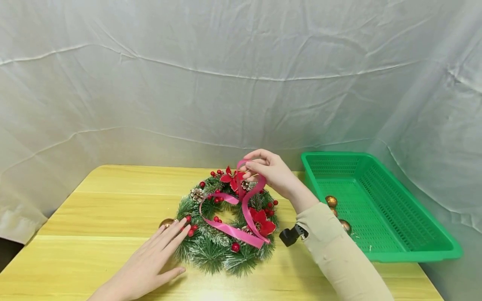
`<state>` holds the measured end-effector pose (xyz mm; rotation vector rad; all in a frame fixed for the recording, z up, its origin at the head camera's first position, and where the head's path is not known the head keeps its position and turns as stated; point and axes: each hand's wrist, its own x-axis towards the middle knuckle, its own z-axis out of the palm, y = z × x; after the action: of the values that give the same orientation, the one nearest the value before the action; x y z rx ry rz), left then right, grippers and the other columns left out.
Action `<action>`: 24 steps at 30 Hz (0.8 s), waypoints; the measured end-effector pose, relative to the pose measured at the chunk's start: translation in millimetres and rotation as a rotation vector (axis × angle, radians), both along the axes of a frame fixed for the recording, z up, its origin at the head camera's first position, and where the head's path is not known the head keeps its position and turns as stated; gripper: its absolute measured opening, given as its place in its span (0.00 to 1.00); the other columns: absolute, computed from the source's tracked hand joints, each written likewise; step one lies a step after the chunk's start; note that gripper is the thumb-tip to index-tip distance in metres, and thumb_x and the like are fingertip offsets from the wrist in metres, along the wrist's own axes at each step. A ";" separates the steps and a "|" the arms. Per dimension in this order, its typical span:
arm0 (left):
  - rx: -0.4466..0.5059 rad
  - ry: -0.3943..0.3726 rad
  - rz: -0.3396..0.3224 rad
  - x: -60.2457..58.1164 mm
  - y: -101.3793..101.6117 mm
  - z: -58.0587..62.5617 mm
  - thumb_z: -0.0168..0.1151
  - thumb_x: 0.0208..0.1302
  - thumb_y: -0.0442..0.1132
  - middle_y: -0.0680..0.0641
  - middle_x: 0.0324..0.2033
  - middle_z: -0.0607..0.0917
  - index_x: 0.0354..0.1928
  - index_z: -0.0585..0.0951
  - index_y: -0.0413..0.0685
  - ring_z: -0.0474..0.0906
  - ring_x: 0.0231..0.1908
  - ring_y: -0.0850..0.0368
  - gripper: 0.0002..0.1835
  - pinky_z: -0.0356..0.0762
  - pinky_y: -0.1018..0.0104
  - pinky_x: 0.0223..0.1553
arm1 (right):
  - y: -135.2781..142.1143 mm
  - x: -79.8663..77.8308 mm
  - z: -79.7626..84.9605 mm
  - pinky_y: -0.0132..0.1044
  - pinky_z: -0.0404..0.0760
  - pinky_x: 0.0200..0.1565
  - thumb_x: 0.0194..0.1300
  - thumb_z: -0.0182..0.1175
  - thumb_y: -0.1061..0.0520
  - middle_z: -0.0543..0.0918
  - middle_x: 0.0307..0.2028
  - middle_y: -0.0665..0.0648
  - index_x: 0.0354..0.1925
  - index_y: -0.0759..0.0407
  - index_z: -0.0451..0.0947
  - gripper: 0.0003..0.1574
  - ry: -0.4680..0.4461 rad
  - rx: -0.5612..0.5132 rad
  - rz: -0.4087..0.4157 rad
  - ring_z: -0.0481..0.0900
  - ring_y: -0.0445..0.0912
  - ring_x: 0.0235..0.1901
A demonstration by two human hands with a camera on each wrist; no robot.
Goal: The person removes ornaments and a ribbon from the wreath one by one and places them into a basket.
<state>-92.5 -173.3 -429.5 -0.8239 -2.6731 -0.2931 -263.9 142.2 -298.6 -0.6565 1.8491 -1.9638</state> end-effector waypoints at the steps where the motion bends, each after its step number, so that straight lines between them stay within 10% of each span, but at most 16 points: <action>1: 0.000 0.000 0.002 0.0 0.0 -0.1 0.63 0.55 0.62 0.47 0.74 0.51 0.74 0.55 0.47 0.49 0.71 0.48 0.50 0.54 0.48 0.67 | -1.7 0.3 -0.8 0.38 0.85 0.37 0.70 0.53 0.65 0.84 0.39 0.62 0.53 0.68 0.67 0.15 0.004 0.004 0.006 0.83 0.47 0.31; 24: 0.004 0.010 -0.008 -1.0 -0.3 -0.7 0.63 0.55 0.62 0.47 0.74 0.52 0.74 0.56 0.47 0.50 0.71 0.47 0.50 0.56 0.46 0.66 | -36.6 3.3 -29.7 0.49 0.82 0.47 0.74 0.46 0.63 0.77 0.51 0.71 0.56 0.68 0.74 0.18 0.055 0.161 0.126 0.82 0.51 0.39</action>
<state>-93.4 -173.6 -430.2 -0.8323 -2.6600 -0.2948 -260.6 105.6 -328.2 -0.7641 1.9240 -1.7137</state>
